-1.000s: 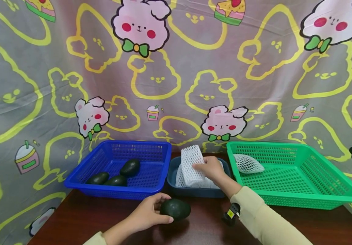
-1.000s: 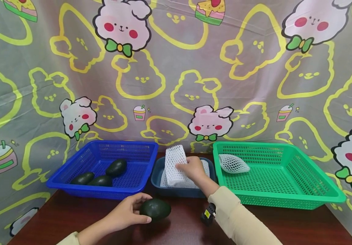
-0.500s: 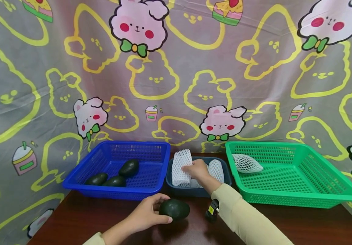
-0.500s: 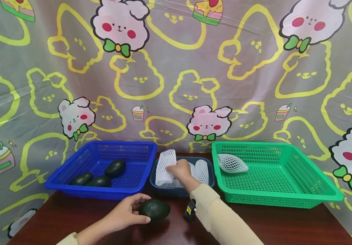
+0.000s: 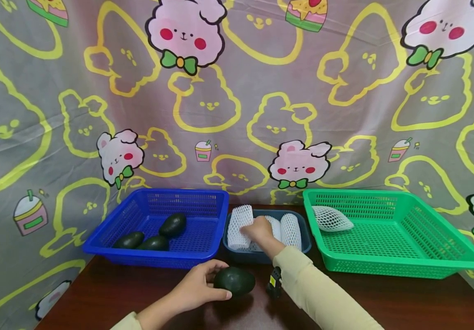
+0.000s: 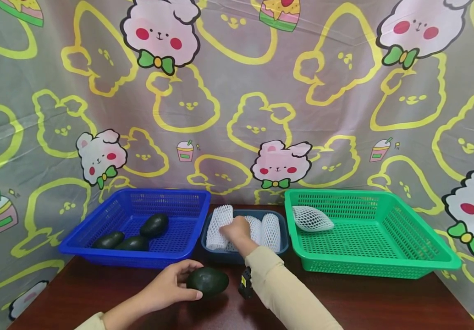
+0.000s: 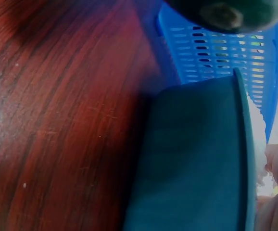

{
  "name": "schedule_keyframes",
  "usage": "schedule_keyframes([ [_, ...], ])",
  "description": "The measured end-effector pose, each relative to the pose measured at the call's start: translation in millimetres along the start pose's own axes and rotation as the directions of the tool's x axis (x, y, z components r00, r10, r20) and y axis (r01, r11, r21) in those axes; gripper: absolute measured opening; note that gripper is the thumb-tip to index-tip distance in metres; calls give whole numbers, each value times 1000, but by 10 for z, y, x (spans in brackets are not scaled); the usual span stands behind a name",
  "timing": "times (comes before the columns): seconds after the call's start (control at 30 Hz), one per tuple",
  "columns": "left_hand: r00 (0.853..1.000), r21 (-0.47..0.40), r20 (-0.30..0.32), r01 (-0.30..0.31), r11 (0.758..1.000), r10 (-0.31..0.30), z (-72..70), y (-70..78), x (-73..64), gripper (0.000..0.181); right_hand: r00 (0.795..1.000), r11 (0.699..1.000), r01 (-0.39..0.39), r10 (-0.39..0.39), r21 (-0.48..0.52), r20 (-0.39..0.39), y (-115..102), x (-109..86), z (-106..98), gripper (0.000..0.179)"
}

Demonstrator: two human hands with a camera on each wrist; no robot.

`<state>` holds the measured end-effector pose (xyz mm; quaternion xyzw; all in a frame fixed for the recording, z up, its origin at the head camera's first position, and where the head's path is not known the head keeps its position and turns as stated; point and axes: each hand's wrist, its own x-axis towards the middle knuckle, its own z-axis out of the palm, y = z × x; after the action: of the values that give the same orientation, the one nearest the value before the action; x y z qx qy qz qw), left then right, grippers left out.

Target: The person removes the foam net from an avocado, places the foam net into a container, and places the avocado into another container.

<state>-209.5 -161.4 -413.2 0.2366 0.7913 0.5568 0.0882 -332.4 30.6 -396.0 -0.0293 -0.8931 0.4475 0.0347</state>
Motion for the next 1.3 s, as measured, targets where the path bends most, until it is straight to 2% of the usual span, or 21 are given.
schedule_keyframes([
  [0.07,1000,-1,2,-3,1000,3,0,5,-2,51,1000,999,22,-22,-48,3,9,3,12,42],
  [0.23,1000,-4,5,-6,1000,6,3,22,-9,51,998,994,55,-54,-89,14,54,-5,27,42],
  [0.33,1000,-1,3,1,1000,-1,4,26,-11,51,998,992,70,-69,-103,13,71,-17,25,40],
  [0.57,1000,6,1,-4,1000,4,6,27,-14,51,988,973,151,-157,-175,-16,74,-46,9,31],
  [0.67,1000,8,4,-8,1000,8,5,32,-16,51,982,963,175,-185,-205,-33,64,-47,-2,35],
  [0.77,1000,11,6,-8,1000,8,0,36,-22,51,978,956,186,-202,-228,-48,49,-39,-19,49],
  [0.87,1000,17,7,1,1000,-1,-10,42,-32,52,981,956,173,-189,-238,-49,26,-26,-44,68],
  [0.97,1000,22,6,9,1000,-9,-27,50,-43,52,986,960,152,-165,-237,-36,6,-17,-81,78],
  [1.3,1000,9,9,4,1000,-4,-71,142,-63,51,988,968,142,-151,-209,-26,-59,-46,-223,74],
])
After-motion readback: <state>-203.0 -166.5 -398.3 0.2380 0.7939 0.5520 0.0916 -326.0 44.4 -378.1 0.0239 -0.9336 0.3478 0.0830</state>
